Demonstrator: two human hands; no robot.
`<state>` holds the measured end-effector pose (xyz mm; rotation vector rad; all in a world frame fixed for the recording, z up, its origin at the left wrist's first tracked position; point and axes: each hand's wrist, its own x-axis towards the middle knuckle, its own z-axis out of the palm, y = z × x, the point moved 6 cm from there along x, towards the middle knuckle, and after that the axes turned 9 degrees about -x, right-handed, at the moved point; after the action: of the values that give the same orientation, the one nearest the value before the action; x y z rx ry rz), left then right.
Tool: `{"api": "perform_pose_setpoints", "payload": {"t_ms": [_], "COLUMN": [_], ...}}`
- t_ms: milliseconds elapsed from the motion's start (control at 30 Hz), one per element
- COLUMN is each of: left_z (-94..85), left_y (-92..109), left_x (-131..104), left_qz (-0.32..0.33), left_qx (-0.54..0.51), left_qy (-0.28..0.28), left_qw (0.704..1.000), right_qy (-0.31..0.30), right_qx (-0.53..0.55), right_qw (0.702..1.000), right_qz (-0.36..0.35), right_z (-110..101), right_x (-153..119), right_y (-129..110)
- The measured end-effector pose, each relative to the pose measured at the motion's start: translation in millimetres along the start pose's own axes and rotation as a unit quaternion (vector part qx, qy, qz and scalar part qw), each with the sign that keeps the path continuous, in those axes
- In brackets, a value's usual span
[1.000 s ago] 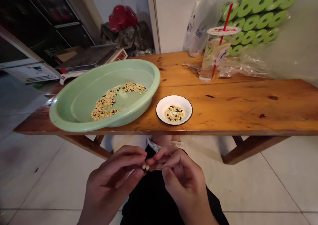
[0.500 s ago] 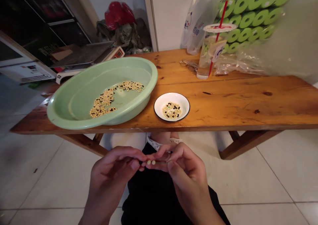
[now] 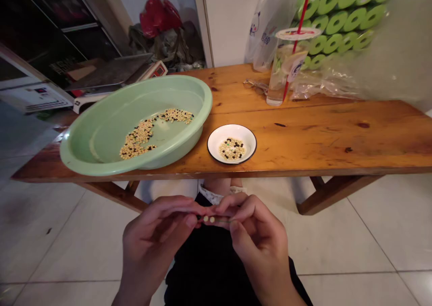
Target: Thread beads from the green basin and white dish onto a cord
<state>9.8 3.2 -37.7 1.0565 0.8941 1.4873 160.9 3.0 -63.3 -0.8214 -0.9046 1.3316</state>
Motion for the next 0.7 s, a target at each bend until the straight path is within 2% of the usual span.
{"api": "perform_pose_setpoints", "payload": {"t_ms": [100,200,367,467,533,600,633,667,700], "left_z": [2.2,3.8,3.3,11.6,20.0,29.1,33.6,37.9,41.8], "left_y": [5,9,15,15,12,9,6,3,-2], "left_x": [2,4,12,27,42,57,64,71,76], "left_qz": [0.047,0.076,0.139,0.160,0.173,0.199,0.216,0.230,0.238], "left_qx": [0.066,0.119,0.243,0.280,0.291,0.316,0.338,0.376,0.423], "left_qy": [-0.045,-0.076,-0.058,-0.069,-0.075,-0.070,-0.063,-0.055,-0.048], "left_qw": [0.996,0.987,0.958,0.944,0.938,0.925,0.914,0.896,0.873], "right_qy": [0.004,0.000,0.015,-0.002,-0.007,-0.004,-0.001,-0.006,-0.006], "right_qx": [-0.019,0.017,0.036,-0.013,-0.094,-0.242,-0.337,-0.432,-0.480], "right_qw": [1.000,0.999,0.997,0.998,0.995,0.968,0.934,0.888,0.859], "right_qz": [0.001,0.033,0.073,0.053,0.009,-0.068,-0.115,-0.157,-0.176], "right_z": [-1,2,3,-3,-10,-18,-21,-22,-25], "right_x": [0,4,12,26,43,65,76,86,96], "right_y": [2,5,8,2,-9,-23,-30,-35,-36]}}
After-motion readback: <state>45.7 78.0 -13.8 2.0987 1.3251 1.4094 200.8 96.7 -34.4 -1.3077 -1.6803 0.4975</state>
